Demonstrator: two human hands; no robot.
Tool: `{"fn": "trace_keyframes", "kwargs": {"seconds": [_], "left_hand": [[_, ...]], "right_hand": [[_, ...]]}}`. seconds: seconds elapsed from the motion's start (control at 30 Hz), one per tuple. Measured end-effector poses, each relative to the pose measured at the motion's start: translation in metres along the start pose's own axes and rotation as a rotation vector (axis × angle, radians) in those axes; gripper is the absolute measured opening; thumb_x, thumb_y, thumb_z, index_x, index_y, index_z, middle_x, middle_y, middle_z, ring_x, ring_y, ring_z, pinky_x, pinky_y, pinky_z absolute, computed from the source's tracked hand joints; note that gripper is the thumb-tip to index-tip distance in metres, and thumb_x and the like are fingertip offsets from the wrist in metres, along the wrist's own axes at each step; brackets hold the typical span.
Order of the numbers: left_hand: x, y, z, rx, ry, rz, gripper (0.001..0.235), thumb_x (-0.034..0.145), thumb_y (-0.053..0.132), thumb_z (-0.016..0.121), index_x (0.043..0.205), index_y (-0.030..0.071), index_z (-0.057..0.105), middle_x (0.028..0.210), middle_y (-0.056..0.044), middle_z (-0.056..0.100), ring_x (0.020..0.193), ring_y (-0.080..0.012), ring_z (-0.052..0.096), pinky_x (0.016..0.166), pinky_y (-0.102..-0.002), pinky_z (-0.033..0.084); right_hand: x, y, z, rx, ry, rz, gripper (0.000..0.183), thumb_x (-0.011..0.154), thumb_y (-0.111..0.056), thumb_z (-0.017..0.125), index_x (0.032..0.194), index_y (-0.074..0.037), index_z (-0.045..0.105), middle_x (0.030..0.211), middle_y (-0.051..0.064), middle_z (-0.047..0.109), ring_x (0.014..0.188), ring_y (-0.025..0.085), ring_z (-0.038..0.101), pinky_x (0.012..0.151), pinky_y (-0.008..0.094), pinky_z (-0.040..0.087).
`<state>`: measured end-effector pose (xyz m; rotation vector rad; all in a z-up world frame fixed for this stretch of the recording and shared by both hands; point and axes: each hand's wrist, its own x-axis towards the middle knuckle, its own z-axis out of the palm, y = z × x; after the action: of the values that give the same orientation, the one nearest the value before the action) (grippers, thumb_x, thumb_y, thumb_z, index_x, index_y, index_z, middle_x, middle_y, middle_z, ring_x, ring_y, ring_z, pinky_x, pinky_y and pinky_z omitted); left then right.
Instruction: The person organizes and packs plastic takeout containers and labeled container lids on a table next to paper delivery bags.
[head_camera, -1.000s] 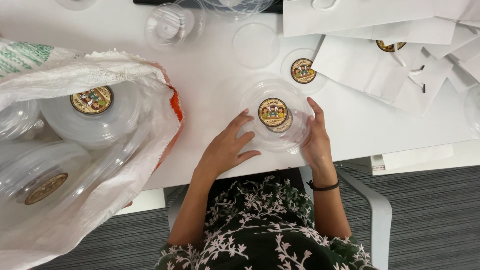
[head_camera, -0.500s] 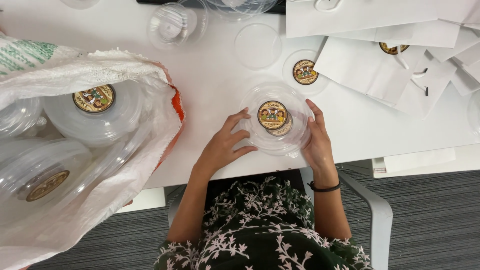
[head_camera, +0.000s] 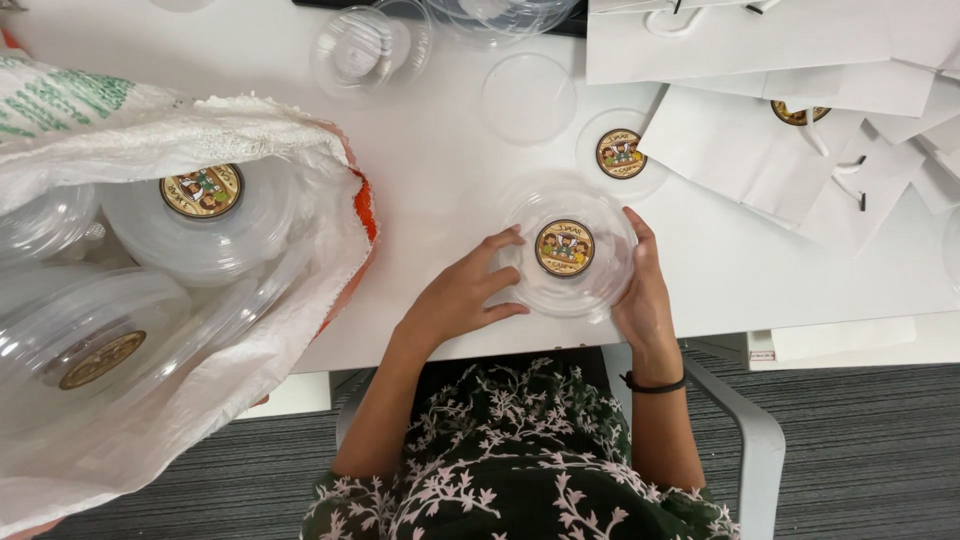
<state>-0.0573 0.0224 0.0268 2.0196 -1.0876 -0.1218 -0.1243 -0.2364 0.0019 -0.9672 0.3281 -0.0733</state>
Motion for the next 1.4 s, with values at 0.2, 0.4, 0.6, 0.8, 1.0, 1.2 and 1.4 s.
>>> {"fn": "trace_keyframes", "kwargs": {"seconds": [0.2,0.4,0.6,0.8,1.0,1.2,1.4], "left_hand": [[0.016,0.001,-0.007,0.085,-0.054,0.047,0.036,0.082,0.039,0.081,0.094,0.008,0.066,0.145,-0.013,0.049,0.146,-0.0321,0.039,0.122,-0.06,0.025],[0.055,-0.032,-0.018,0.317,0.123,-0.103,0.022,0.096,0.029,0.072,0.108,0.011,0.066,0.145,-0.008,0.053,0.142,-0.0277,0.046,0.122,-0.059,0.027],[0.108,-0.088,-0.006,0.527,0.25,-0.133,0.03,0.091,0.019,0.073,0.12,0.012,0.066,0.143,-0.009,0.055,0.139,-0.0298,0.047,0.118,-0.051,0.032],[0.114,-0.113,0.026,0.552,0.191,-0.186,0.027,0.094,0.016,0.074,0.119,0.008,0.067,0.133,-0.012,0.061,0.131,-0.031,0.053,0.118,-0.047,0.038],[0.143,-0.085,0.019,0.619,0.276,-0.104,0.025,0.09,0.013,0.075,0.114,0.006,0.07,0.13,-0.014,0.063,0.128,-0.031,0.055,0.119,-0.05,0.035],[0.223,-0.147,0.004,0.939,0.47,0.031,0.044,0.088,0.003,0.062,0.132,0.009,0.066,0.147,-0.013,0.056,0.143,-0.0325,0.046,0.122,-0.05,0.027],[0.263,-0.214,0.001,1.001,0.608,-0.007,0.042,0.088,0.004,0.07,0.129,0.01,0.065,0.136,-0.013,0.059,0.136,-0.0354,0.049,0.12,-0.056,0.025]], "right_hand": [[0.0,0.004,-0.001,-0.154,0.019,-0.019,0.066,0.099,0.005,0.05,0.159,-0.012,0.03,0.146,0.019,0.052,0.131,0.023,0.057,0.108,0.037,0.051],[-0.001,0.011,0.002,-0.201,0.039,-0.093,0.064,0.101,0.004,0.047,0.159,-0.011,0.025,0.146,0.022,0.054,0.131,0.026,0.059,0.105,0.039,0.055],[-0.006,0.006,0.008,-0.322,0.074,-0.06,0.068,0.099,0.004,0.045,0.161,-0.014,0.023,0.144,0.025,0.054,0.128,0.028,0.06,0.103,0.039,0.056],[-0.007,0.005,0.007,-0.239,0.076,-0.086,0.07,0.098,0.006,0.045,0.161,-0.015,0.021,0.148,0.023,0.051,0.13,0.026,0.058,0.104,0.039,0.055],[-0.011,0.002,0.007,-0.26,0.045,-0.054,0.068,0.1,0.003,0.046,0.161,-0.014,0.023,0.143,0.022,0.053,0.125,0.023,0.059,0.101,0.036,0.055],[-0.012,0.004,0.005,-0.287,0.065,-0.031,0.068,0.099,0.001,0.049,0.161,-0.015,0.025,0.138,0.02,0.057,0.119,0.019,0.061,0.096,0.033,0.056],[-0.008,0.008,-0.001,-0.257,0.04,-0.04,0.069,0.1,0.0,0.052,0.161,-0.016,0.026,0.137,0.017,0.057,0.119,0.018,0.059,0.096,0.032,0.054]]}}
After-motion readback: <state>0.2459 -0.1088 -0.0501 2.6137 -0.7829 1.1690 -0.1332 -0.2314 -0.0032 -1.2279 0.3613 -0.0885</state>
